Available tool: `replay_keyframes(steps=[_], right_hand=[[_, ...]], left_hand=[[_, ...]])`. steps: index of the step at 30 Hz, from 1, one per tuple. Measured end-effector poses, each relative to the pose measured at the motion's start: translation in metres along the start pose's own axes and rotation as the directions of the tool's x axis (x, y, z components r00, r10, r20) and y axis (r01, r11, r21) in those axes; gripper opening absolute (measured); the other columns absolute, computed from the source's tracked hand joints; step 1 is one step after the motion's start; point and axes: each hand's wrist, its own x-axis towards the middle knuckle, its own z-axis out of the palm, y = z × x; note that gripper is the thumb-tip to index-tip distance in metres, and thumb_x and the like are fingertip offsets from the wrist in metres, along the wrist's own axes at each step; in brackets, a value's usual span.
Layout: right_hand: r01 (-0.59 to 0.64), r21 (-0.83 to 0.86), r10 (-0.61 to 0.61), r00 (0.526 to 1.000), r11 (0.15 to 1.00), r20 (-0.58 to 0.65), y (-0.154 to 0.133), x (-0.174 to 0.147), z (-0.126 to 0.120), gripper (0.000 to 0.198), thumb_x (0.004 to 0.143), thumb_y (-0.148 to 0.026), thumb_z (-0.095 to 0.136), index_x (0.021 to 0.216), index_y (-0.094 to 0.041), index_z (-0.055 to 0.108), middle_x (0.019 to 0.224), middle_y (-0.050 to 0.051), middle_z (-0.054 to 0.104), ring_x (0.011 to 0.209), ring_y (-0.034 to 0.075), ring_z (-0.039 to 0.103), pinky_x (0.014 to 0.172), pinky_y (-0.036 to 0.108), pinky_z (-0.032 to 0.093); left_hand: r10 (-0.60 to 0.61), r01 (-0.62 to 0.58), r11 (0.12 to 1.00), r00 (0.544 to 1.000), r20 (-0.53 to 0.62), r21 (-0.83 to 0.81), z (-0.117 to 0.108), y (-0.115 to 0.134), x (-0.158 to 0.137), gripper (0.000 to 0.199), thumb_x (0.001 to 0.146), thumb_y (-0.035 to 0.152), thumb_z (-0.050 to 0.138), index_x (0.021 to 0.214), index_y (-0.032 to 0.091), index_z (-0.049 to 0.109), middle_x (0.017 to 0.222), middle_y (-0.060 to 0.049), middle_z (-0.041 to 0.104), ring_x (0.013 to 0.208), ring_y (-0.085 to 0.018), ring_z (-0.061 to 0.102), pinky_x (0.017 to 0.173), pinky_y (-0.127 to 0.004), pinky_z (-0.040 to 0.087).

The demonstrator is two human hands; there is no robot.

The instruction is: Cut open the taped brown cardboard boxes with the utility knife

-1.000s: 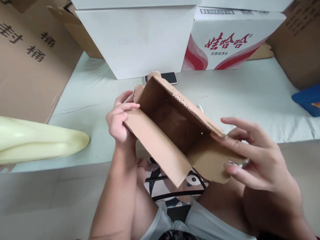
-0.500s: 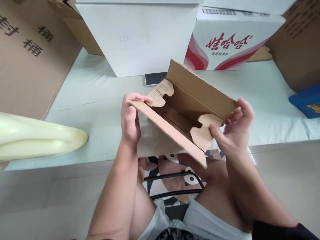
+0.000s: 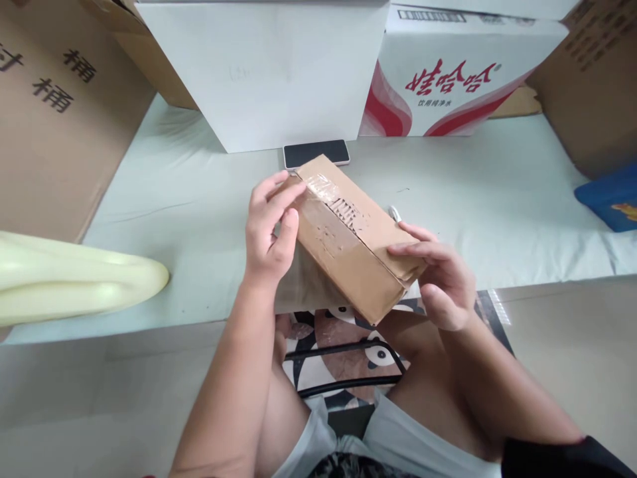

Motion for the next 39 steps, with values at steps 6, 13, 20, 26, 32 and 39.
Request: replay_keyframes(steps=[6, 13, 20, 26, 32, 39], right_hand=[[0.008, -0.111, -0.004, 0.999, 0.994, 0.036, -0.009, 0.005, 0.001, 0.04, 0.095, -0.037, 0.06, 0.134, -0.032, 0.063, 0.116, 0.008, 0.077, 0.144, 0.038, 0.054, 0.11, 0.067, 0.051], [0.078, -0.206, -0.066, 0.996, 0.975, 0.064, -0.013, 0.013, 0.002, 0.039, 0.09, -0.03, 0.061, 0.128, -0.031, 0.063, 0.107, 0.008, 0.076, 0.138, 0.039, 0.059, 0.104, 0.065, 0.056], [0.005, -0.122, -0.01, 0.999, 0.992, -0.045, 0.002, 0.0, 0.005, 0.044, 0.094, -0.047, 0.056, 0.136, -0.036, 0.052, 0.133, 0.009, 0.067, 0.138, 0.036, 0.059, 0.113, 0.067, 0.05], [-0.224, 0.07, 0.232, 0.959, 0.972, -0.162, 0.02, -0.008, 0.01, 0.053, 0.095, -0.067, 0.044, 0.14, -0.038, 0.044, 0.15, 0.009, 0.053, 0.137, 0.033, 0.061, 0.105, 0.056, 0.056], [-0.303, 0.204, 0.324, 0.943, 0.931, -0.076, 0.031, -0.012, 0.011, 0.058, 0.096, -0.069, 0.043, 0.142, -0.035, 0.052, 0.152, 0.008, 0.057, 0.139, 0.034, 0.058, 0.105, 0.055, 0.055], [-0.406, 0.006, 0.401, 0.904, 0.914, 0.146, 0.032, -0.01, 0.01, 0.068, 0.101, -0.073, 0.036, 0.15, -0.028, 0.049, 0.142, 0.013, 0.064, 0.125, 0.031, 0.066, 0.099, 0.052, 0.06]], left_hand=[[-0.07, 0.07, 0.998, 0.998, 0.002, 0.009, 0.002, 0.008, 0.003, 0.048, 0.104, 0.062, 0.046, 0.114, 0.03, 0.081, 0.137, -0.008, 0.065, 0.133, -0.029, 0.062, 0.125, -0.055, 0.043], [-0.079, 0.079, 0.997, 0.995, 0.062, 0.012, -0.002, 0.007, 0.002, 0.048, 0.104, 0.061, 0.045, 0.114, 0.031, 0.081, 0.137, -0.008, 0.064, 0.131, -0.029, 0.061, 0.121, -0.051, 0.046], [-0.043, 0.04, 0.998, 0.996, 0.081, 0.042, -0.004, 0.008, 0.002, 0.045, 0.105, 0.054, 0.046, 0.116, 0.03, 0.081, 0.139, -0.009, 0.064, 0.128, -0.03, 0.063, 0.117, -0.05, 0.047], [-0.065, 0.063, 0.998, 0.994, 0.082, 0.024, -0.007, 0.007, 0.002, 0.045, 0.103, 0.057, 0.047, 0.114, 0.03, 0.082, 0.138, -0.008, 0.064, 0.129, -0.031, 0.061, 0.12, -0.049, 0.046], [-0.122, 0.124, 0.992, 0.989, 0.082, -0.014, -0.017, 0.002, 0.004, 0.039, 0.099, 0.054, 0.054, 0.111, 0.03, 0.082, 0.136, -0.008, 0.063, 0.127, -0.031, 0.062, 0.119, -0.048, 0.048], [-0.249, 0.243, 0.963, 0.968, -0.04, -0.113, -0.04, -0.016, 0.003, 0.035, 0.097, 0.057, 0.06, 0.113, 0.033, 0.08, 0.136, -0.004, 0.064, 0.134, -0.029, 0.056, 0.124, -0.042, 0.042]])
